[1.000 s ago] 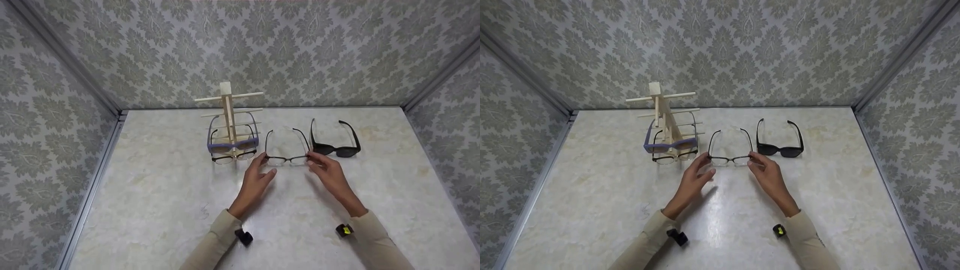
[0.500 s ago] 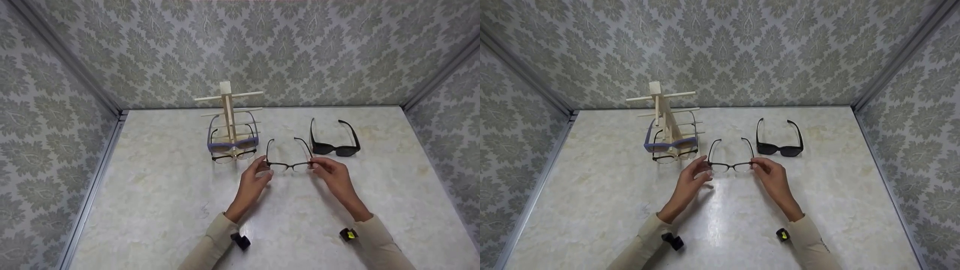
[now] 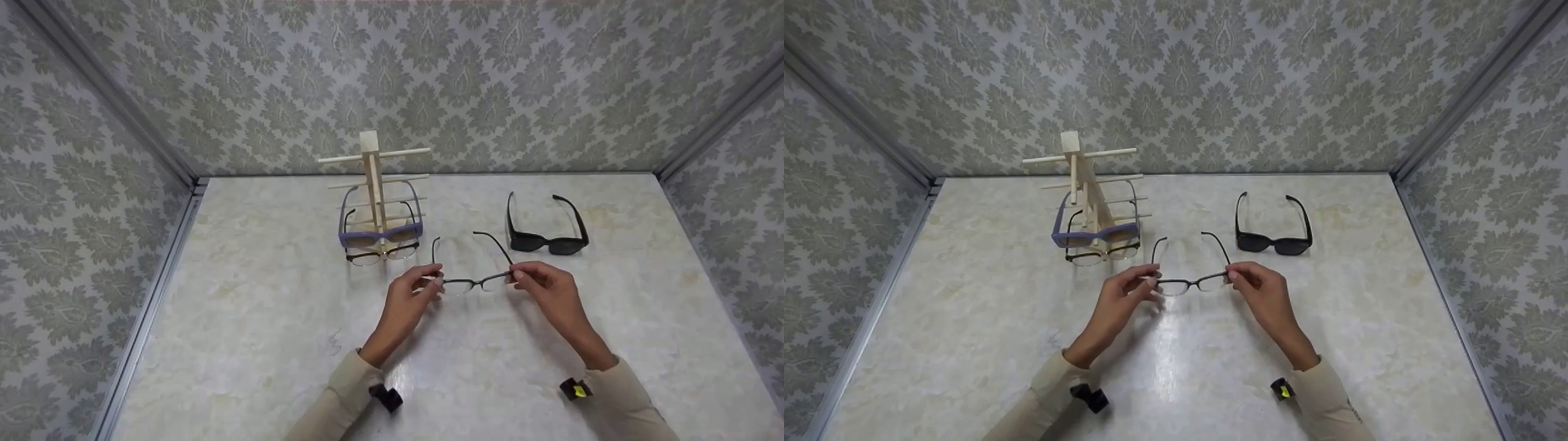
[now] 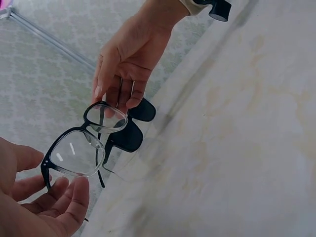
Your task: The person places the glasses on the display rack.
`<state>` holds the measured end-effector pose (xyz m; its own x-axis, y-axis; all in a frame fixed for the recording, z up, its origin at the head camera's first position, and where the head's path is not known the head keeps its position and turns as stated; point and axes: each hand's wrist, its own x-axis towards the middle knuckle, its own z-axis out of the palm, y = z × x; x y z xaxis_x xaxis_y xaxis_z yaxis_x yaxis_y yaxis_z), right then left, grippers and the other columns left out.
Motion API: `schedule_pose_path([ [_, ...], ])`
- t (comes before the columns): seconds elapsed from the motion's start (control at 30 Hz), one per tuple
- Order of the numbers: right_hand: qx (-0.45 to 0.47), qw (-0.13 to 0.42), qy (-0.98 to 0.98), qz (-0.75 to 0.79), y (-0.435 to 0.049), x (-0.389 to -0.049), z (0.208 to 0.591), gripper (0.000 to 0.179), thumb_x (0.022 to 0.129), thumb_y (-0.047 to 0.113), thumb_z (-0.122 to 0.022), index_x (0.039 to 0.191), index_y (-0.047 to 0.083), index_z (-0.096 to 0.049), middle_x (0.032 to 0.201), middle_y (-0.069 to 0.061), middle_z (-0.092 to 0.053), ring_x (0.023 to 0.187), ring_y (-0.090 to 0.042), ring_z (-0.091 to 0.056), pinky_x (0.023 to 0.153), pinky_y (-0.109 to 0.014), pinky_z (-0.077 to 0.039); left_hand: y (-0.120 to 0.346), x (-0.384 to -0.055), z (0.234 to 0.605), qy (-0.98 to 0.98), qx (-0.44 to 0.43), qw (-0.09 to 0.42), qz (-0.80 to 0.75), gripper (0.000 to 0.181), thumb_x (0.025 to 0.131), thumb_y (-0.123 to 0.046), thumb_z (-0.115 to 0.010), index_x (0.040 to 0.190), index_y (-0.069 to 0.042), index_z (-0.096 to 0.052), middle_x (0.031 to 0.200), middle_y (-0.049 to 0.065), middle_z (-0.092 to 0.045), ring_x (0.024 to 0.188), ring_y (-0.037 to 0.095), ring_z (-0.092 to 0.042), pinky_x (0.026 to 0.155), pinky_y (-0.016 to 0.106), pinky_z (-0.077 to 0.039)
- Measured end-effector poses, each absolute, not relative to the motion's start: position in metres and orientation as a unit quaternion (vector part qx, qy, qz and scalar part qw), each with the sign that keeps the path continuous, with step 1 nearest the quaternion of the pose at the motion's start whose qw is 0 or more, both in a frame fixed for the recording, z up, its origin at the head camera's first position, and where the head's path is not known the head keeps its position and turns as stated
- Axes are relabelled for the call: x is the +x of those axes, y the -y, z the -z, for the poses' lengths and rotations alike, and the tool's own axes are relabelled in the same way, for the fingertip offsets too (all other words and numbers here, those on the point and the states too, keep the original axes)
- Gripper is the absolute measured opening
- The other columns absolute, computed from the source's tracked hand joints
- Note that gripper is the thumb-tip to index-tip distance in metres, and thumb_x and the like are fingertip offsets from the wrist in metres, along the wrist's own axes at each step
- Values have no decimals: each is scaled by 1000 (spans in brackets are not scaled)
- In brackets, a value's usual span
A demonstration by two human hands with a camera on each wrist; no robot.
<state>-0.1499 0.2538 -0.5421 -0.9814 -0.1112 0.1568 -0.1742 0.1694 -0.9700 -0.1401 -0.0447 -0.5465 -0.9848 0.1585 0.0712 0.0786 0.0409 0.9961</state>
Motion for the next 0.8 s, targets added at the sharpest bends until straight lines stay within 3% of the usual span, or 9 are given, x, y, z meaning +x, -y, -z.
schedule_pose_path([
  [0.1, 98, 29, 767, -634, -252, -147, 539, 18, 107, 1, -71, 123, -4, -79, 111, -28, -77, 98, -19, -79, 89, -37, -66, 47, -140, 545, -723, 86, 11, -685, 29, 110, -13, -69, 136, -1, -76, 126, 16, -76, 100, 25, -78, 84, 34, -66],
  [0.27, 103, 34, 770, -629, -249, -143, 536, 20, 106, 0, -72, 124, -1, -80, 109, -23, -79, 96, -19, -78, 88, -36, -66, 51, -138, 540, -709, 86, 2, -700, 26, 108, -6, -71, 132, -1, -78, 124, 23, -76, 100, 32, -78, 83, 35, -67],
  [0.57, 110, 52, 762, -636, -244, -134, 523, 22, 104, -3, -73, 124, 0, -80, 112, -25, -79, 100, -19, -79, 88, -33, -66, 58, -133, 523, -738, 109, -19, -666, 27, 108, -12, -73, 134, -6, -78, 124, 13, -78, 101, 25, -78, 83, 29, -65],
  [0.8, 126, 76, 750, -645, -240, -130, 515, 26, 103, -8, -71, 127, -1, -80, 113, -27, -78, 102, -21, -79, 89, -30, -65, 62, -129, 509, -747, 130, -39, -650, 30, 108, -16, -74, 137, -8, -76, 124, 7, -78, 100, 23, -78, 88, 41, -66],
])
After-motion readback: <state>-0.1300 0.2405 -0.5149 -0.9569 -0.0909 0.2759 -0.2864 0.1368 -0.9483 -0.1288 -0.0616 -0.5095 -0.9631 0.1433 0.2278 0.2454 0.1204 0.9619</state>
